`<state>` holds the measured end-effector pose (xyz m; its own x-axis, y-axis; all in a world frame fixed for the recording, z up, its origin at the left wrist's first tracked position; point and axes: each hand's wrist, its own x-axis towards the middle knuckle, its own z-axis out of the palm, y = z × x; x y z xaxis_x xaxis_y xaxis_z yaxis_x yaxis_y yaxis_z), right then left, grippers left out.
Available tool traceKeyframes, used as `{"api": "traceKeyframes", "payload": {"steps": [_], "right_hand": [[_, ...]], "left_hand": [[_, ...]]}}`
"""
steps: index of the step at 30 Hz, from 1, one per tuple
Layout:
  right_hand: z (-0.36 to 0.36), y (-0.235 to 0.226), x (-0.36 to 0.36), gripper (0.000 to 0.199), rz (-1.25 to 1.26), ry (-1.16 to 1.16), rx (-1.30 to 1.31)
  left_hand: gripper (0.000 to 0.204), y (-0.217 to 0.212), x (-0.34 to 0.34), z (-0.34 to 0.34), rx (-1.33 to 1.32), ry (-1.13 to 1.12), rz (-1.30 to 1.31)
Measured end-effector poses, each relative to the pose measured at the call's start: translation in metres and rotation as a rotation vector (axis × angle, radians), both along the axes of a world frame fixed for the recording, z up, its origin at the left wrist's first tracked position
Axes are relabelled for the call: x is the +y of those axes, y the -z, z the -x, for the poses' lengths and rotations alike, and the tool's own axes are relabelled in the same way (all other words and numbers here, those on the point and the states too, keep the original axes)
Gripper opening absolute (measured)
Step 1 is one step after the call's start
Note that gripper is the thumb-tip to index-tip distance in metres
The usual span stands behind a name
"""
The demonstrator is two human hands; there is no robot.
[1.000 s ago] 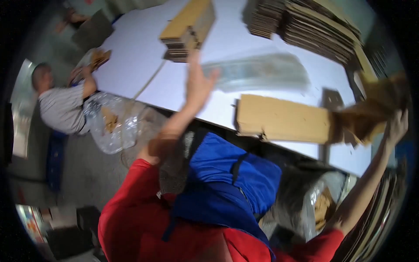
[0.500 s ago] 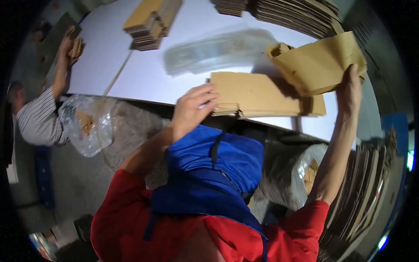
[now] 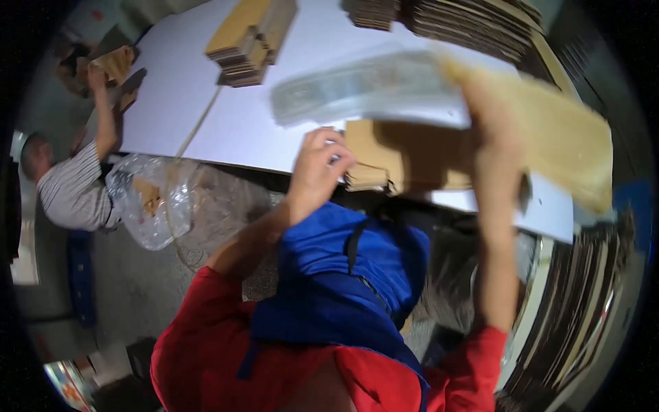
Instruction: The recorder is folding flat cardboard components and organizing them into stacks or placing them into a plastic bag at a workstation.
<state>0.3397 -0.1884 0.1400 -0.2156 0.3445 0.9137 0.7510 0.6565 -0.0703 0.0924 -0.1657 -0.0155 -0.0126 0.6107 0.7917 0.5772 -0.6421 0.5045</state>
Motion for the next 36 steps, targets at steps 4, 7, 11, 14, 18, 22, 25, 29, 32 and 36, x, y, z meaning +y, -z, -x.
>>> {"api": "traceKeyframes", "payload": {"steps": [4,7,11,14,18,22,25,29,32,36], "right_hand": [[0.098,0.105,-0.018,0.036,0.232,-0.016,-0.195],[0.107,0.114,-0.034,0.027,0.131,0.017,-0.24],[0.096,0.102,-0.031,0.021,0.148,0.04,-0.132],[0.067,0.084,-0.007,0.026,0.469,-0.146,0.285],[-0.007,0.036,0.03,0.046,0.666,-0.341,1.108],[-0.238,-0.003,0.096,0.054,0.402,-0.644,1.338],[-0.398,-0.031,0.108,0.057,0.193,-0.424,1.275],[-0.543,-0.124,0.101,0.057,-0.069,-0.029,1.143],[-0.555,-0.146,0.075,0.052,-0.274,0.295,0.819],[-0.288,-0.118,0.044,0.04,-0.377,0.498,0.479]], "left_hand": [[0.013,-0.008,-0.006,0.023,0.009,0.04,-0.179],[0.01,-0.015,-0.024,0.026,0.026,0.044,-0.126],[0.021,-0.039,-0.023,0.007,-0.095,0.095,-0.059],[0.039,-0.056,-0.007,-0.029,-0.523,0.072,-0.001],[0.056,-0.084,0.018,-0.001,-0.844,0.835,0.715],[0.047,-0.099,0.059,0.044,-0.945,0.63,0.575],[0.045,-0.099,0.082,0.07,-1.0,0.445,0.516],[0.052,-0.086,0.121,0.071,-0.91,0.436,0.547],[0.056,-0.076,0.119,0.048,-0.498,-0.076,0.226],[0.068,-0.066,0.063,0.035,-0.135,-0.327,-0.179]]}}
